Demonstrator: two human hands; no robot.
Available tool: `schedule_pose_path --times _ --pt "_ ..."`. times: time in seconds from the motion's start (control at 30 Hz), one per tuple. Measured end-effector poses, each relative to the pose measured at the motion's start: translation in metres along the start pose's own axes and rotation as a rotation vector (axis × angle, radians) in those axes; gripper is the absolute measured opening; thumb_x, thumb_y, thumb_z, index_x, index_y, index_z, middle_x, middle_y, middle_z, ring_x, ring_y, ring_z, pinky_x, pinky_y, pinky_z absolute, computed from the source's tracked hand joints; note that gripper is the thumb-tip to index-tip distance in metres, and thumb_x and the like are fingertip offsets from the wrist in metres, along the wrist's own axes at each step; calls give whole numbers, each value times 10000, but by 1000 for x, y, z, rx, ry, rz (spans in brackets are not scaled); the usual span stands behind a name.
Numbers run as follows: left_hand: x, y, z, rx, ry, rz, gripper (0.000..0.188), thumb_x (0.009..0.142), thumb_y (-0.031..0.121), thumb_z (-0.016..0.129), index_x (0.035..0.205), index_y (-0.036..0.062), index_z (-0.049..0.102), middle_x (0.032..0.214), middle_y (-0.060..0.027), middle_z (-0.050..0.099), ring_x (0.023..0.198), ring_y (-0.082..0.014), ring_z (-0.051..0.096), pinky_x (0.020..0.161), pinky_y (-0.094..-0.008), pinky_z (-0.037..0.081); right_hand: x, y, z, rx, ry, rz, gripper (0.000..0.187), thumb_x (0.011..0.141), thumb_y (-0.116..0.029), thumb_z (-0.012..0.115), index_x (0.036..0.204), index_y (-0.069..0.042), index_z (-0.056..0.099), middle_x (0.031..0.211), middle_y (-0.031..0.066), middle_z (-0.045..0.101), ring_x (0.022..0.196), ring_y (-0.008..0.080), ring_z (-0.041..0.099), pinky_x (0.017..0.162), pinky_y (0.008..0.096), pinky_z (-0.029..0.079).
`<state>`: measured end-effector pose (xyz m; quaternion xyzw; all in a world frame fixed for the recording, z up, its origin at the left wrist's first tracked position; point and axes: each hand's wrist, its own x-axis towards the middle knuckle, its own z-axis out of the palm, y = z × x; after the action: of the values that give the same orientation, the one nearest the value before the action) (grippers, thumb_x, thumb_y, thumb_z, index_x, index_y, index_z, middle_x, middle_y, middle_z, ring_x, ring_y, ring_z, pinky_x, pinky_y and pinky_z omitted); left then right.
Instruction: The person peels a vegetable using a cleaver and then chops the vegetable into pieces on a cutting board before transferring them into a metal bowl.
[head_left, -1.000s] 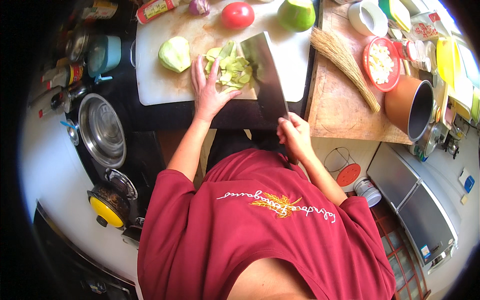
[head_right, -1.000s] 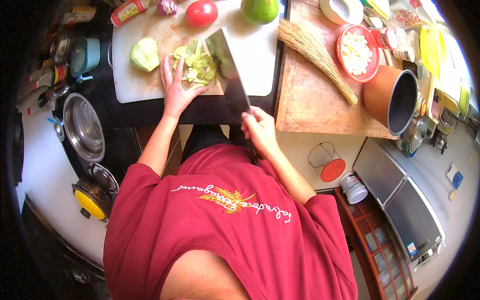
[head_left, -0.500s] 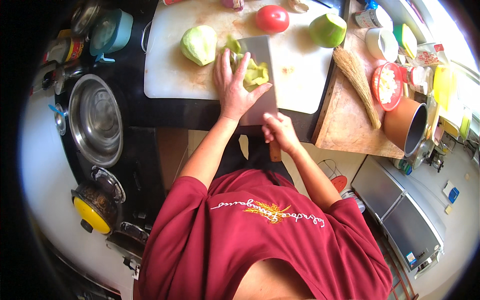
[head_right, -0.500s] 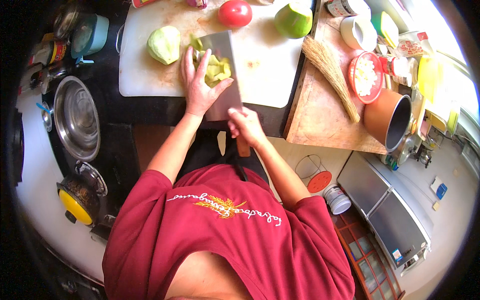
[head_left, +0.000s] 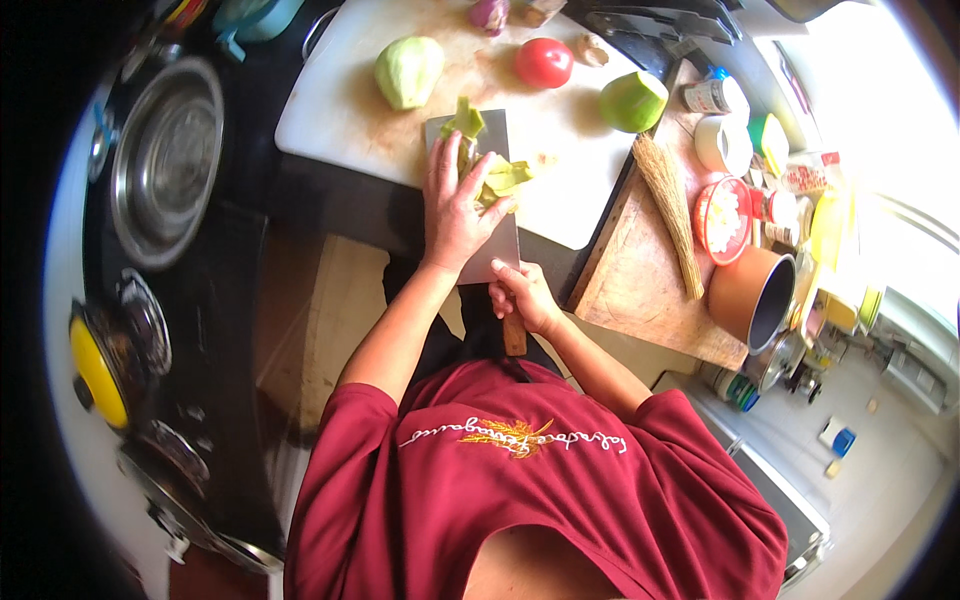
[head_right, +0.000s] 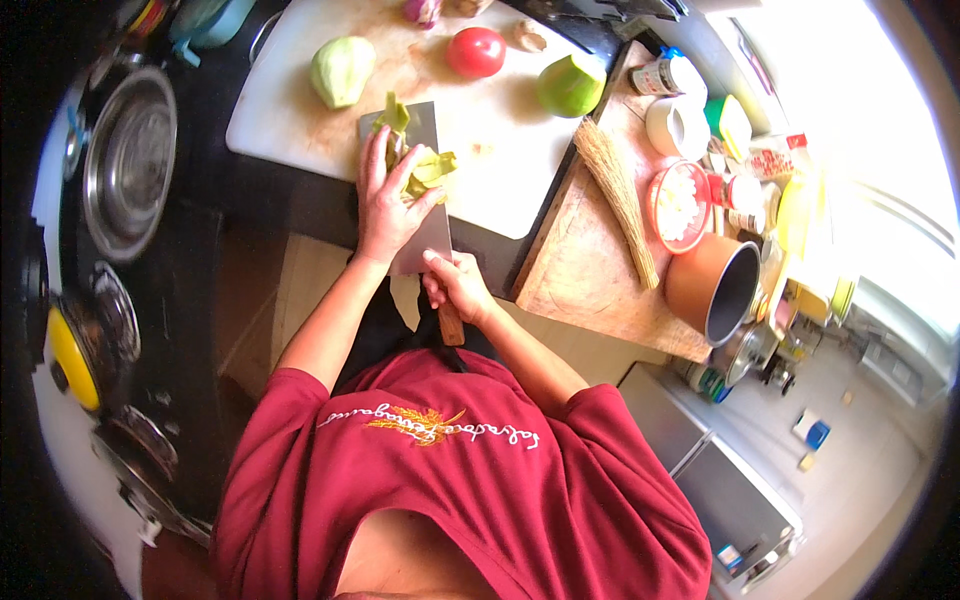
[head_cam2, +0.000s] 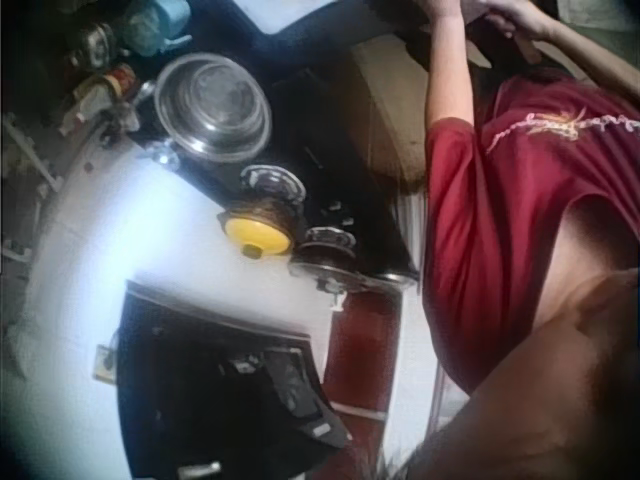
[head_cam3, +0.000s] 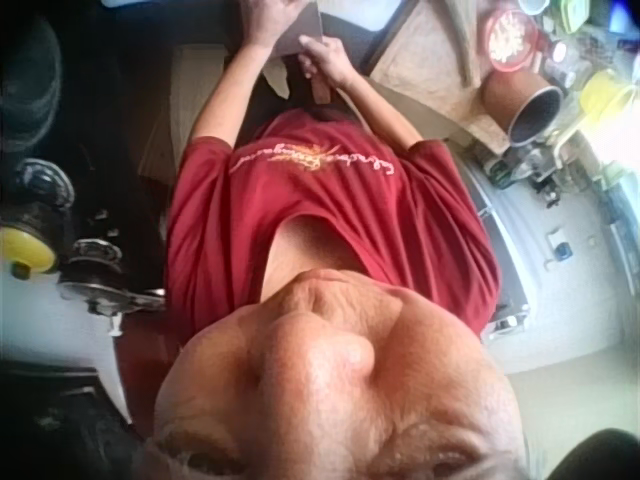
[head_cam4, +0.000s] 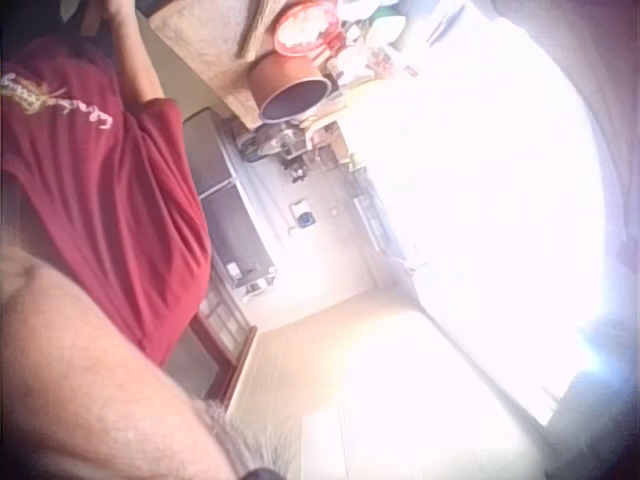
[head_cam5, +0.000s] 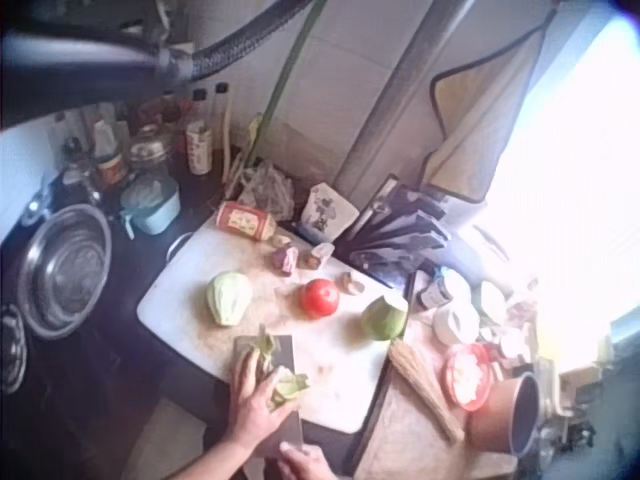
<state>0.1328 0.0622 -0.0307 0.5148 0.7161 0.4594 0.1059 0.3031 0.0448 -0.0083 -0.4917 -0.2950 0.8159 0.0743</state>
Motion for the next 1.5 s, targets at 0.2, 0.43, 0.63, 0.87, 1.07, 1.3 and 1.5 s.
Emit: schedule_pose_path --times 0.2,0.43,0.63,0.87,1.07,1.3,1.5 --pt "-64 40 -14 34 201 -150 598 656 282 823 1187 96 621 1447 -231 333 1314 -435 336 1083 -495 302 -51 6 -16 -228 -70 84 300 960 -265 539 734 -69 516 579 22 483 461 105 436 434 271 410" --pt "-176 59 -58 74 584 -397 622 653 327 830 1189 111 601 1455 -221 302 1334 -462 278 1082 -533 286 -91 39 6 -695 -250 156 346 951 -260 545 672 -56 532 544 25 494 435 107 446 415 264 399" --pt "-311 58 -150 146 1031 -506 587 684 274 806 1203 99 595 1437 -232 312 1328 -425 312 1075 -498 295 -118 116 91 -1041 -580 184 317 940 -214 562 672 -45 542 549 21 506 438 96 458 412 257 401" --pt "-540 60 -263 312 1367 -776 536 717 216 773 1201 67 598 1450 -220 306 1306 -384 356 1065 -431 327 -198 303 219 -1365 -901 228 319 910 -172 565 635 -14 525 529 36 501 435 111 469 422 271 406" --pt "-750 49 -335 364 1600 -969 477 826 232 689 1240 31 567 1422 -236 370 1286 -385 398 1051 -412 337 -288 496 296 -1516 -965 355 256 887 -198 588 726 -6 537 566 37 517 445 115 476 423 288 421" --pt "-925 -21 -363 334 1865 -1261 464 898 349 600 1235 30 590 1363 -295 429 1273 -422 408 1048 -421 342 -311 663 351 -1734 -1071 250 242 880 -196 598 728 -21 529 581 43 516 443 119 473 428 291 433" --pt "-1039 -64 -366 186 2004 -1154 420 982 298 437 1209 -19 590 1241 -274 548 1198 -369 505 1028 -399 372 -306 741 394 -1896 -959 261 202 868 -204 611 794 -27 546 643 35 541 496 121 508 480 312 489"
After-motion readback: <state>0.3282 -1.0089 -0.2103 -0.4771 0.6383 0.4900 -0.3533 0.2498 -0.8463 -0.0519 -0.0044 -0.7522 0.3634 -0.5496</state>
